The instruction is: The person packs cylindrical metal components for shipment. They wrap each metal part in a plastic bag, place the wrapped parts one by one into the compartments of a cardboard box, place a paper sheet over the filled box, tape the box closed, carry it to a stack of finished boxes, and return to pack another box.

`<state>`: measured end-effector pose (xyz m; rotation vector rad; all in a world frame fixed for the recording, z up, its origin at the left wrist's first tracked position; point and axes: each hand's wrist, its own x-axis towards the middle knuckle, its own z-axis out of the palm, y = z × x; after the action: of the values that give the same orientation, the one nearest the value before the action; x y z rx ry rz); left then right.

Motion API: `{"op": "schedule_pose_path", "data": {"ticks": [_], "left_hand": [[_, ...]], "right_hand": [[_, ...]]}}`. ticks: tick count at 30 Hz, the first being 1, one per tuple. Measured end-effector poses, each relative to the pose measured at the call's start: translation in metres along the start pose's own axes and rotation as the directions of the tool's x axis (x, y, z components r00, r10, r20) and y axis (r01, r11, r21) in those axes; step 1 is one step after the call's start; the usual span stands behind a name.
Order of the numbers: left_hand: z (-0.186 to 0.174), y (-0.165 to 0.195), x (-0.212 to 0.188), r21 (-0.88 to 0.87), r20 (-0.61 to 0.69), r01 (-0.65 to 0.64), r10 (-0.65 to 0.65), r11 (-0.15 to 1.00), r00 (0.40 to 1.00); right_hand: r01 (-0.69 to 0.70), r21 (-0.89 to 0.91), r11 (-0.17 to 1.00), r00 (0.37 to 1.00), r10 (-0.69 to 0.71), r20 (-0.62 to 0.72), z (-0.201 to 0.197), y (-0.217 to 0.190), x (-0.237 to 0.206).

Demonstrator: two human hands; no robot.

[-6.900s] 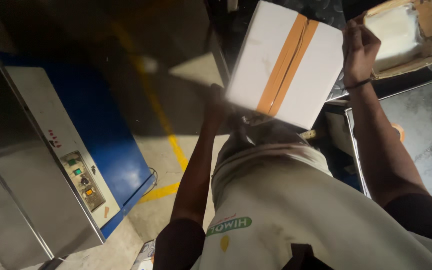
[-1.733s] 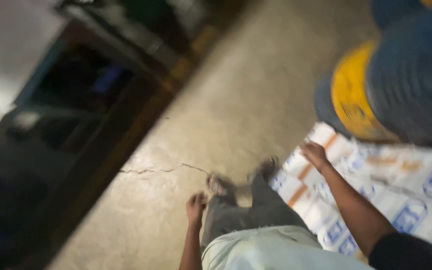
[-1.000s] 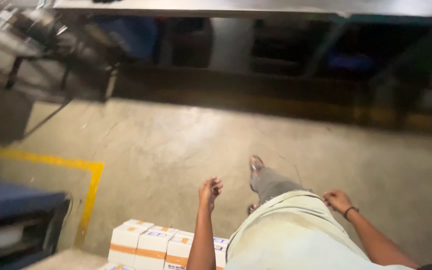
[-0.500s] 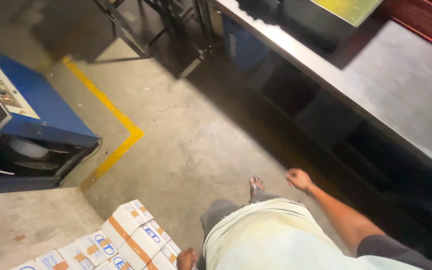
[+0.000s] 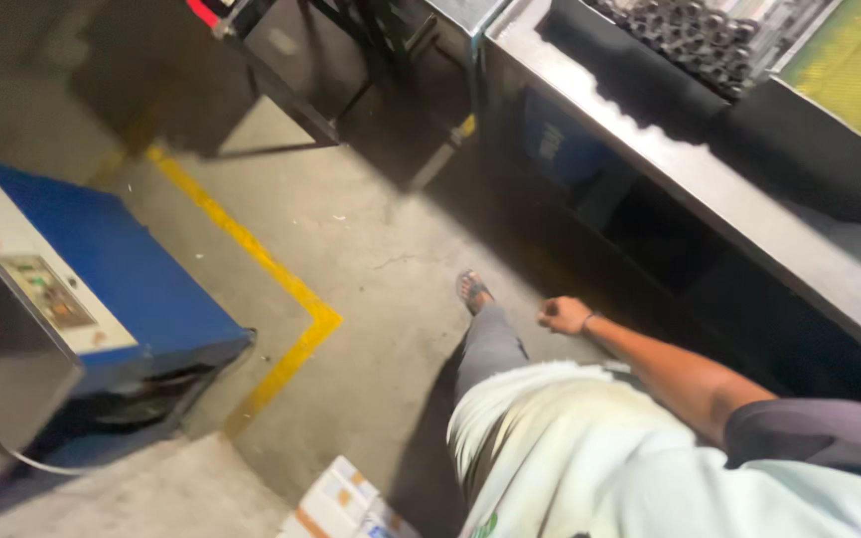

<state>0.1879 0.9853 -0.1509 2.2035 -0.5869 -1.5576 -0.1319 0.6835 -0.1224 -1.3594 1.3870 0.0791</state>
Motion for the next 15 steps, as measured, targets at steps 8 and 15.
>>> {"op": "schedule_pose_path", "data": {"ticks": [8,15], "left_hand": [[-0.165,0.313,0.196,-0.335,-0.327,-0.333,0.222,0.881,0.919],[-0.211,0.556,0.345,-0.198,-0.271,-0.490,0.433,0.849,0.859]], "right_hand": [[0.201,-0.001,0.980,0.937,-0.193,-0.293,-0.154,-0.121,0.119],[0.215,0.124,0.969,0.806,-0.104,-0.583,-0.404,-0.250,0.229]]}}
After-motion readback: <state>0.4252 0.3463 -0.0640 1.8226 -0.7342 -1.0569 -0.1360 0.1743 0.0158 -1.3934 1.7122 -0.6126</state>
